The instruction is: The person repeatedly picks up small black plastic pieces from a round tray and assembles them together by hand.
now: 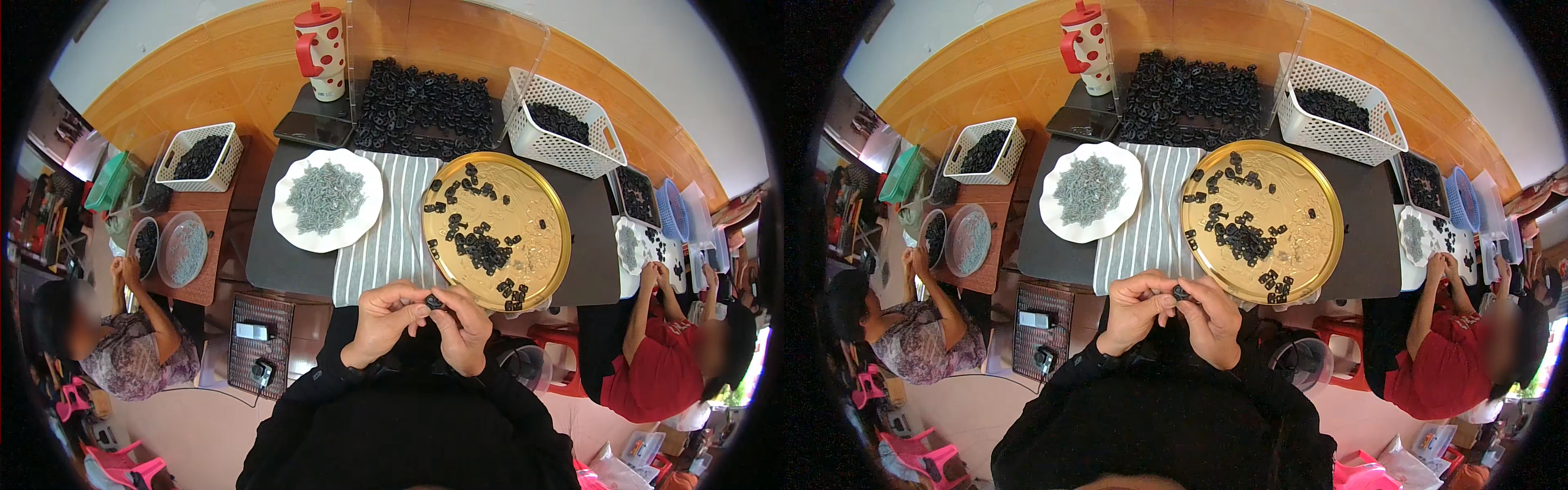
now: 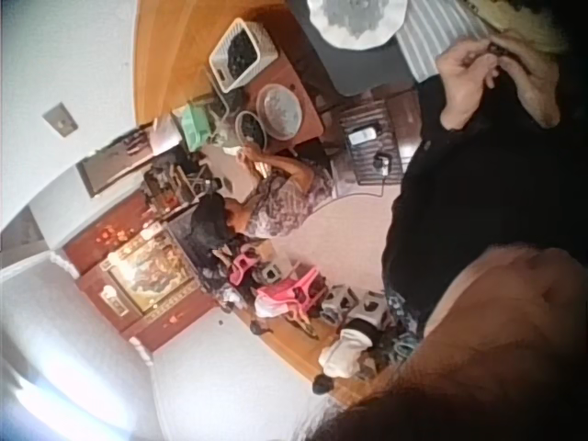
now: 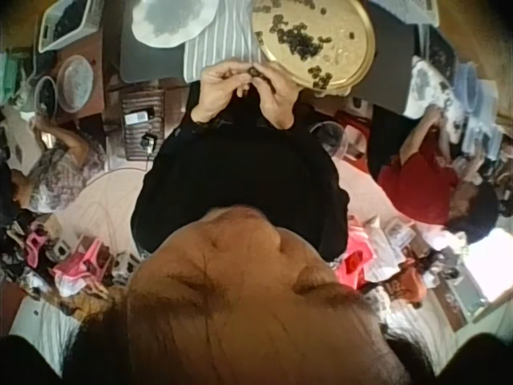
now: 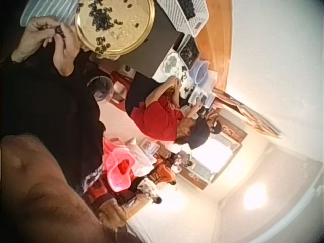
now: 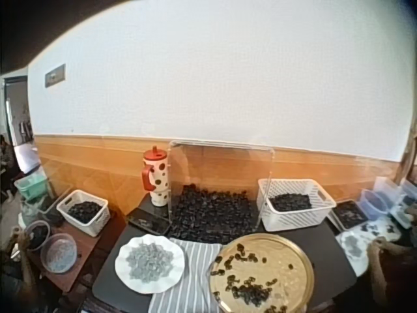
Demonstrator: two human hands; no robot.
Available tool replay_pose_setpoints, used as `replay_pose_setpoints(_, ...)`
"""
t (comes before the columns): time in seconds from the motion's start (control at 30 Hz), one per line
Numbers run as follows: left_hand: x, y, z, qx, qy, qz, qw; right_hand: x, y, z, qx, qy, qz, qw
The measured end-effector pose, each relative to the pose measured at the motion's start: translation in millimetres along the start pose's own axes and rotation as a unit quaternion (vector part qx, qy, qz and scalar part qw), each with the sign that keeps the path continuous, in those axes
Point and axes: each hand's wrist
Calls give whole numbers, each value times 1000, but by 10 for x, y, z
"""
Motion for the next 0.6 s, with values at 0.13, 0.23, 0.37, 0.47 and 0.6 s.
replay_pose_setpoints(0.13, -45, 27, -1, -12, -24, 11, 1000, -24, -8, -1, 10, 5, 9, 1000)
replay_pose_setpoints(0.23, -69, 45, -16, -31, -27, 28, 999, -76, 3, -26, 9, 0, 23, 1000)
replay_pose_setpoints(0.37, -100, 24, -59, -39, -26, 16, 999, -65, 9, -55, 9, 0, 43, 999)
replay_pose_setpoints(0.47, -102, 35, -51, -31, -22, 14, 999, -27, 10, -145, -70, -84, 39, 993)
replay_pose_setpoints(0.6, -35, 0, -5, 48, -61, -4, 997, 535, -102, 19, -285, -67, -157, 943)
Point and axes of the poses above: each hand's wrist, its own y-axis away from the middle knuckle, its own x-axis out of the back of the hand, z = x × y, and after that the axes turned 5 degrees about -z, right-handed
